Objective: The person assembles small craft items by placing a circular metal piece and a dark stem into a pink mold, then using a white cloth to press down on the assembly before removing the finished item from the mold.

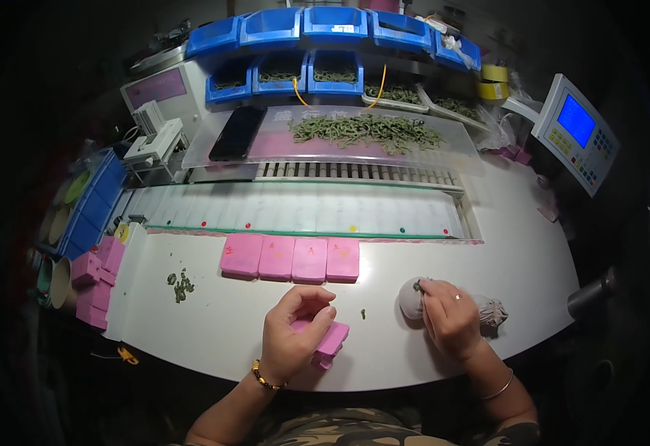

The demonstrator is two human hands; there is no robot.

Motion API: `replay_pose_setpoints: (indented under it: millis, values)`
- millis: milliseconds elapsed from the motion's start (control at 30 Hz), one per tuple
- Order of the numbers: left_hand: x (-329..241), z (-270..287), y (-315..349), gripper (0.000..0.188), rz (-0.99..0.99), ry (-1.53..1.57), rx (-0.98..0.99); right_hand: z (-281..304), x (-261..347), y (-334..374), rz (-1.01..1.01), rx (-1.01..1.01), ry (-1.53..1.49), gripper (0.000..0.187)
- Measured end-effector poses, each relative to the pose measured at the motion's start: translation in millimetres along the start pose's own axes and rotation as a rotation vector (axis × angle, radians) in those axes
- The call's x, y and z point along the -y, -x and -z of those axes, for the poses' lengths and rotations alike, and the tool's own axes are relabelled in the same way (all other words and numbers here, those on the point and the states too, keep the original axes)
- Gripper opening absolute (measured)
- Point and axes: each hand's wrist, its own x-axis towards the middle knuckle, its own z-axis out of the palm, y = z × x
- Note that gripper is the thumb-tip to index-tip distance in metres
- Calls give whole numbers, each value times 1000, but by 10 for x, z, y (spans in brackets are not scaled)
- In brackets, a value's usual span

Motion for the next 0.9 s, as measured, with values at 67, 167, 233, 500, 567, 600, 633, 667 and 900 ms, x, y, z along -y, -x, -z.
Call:
replay_pose_setpoints:
  millis: [67, 167, 233, 500, 567, 600, 633, 667, 900]
  values:
    - [5, -6, 0, 19, 4, -1, 0, 68, -59, 104, 84, 58, 33, 5]
    - [22, -8, -32, 19, 20, 10, 13, 88, -138, 22, 188, 87, 65, 6]
    - [40, -6, -5, 18, 32, 6, 12, 107, -146, -4, 208, 101, 68, 6]
    - [132, 58, 55, 17, 170, 142, 35, 169, -397, -398, 153, 73, -40, 7]
    - [174, 52, 69, 17, 275, 287, 96, 25, -617, -607, 51, -2, 27, 8]
    - [206, 57, 78, 17, 266, 289, 104, -85, -764, -717, 3, -104, 3, 9]
    - [246, 62, 85, 16, 312, 330, 127, -168, -946, -801, -72, -166, -27, 7]
    - [273, 73, 95, 16, 360, 363, 139, -261, -1082, -922, -236, -172, -144, 5]
    - [343, 103, 86, 14, 387, 449, 75, -970, -1956, -1680, -780, -375, -275, 16]
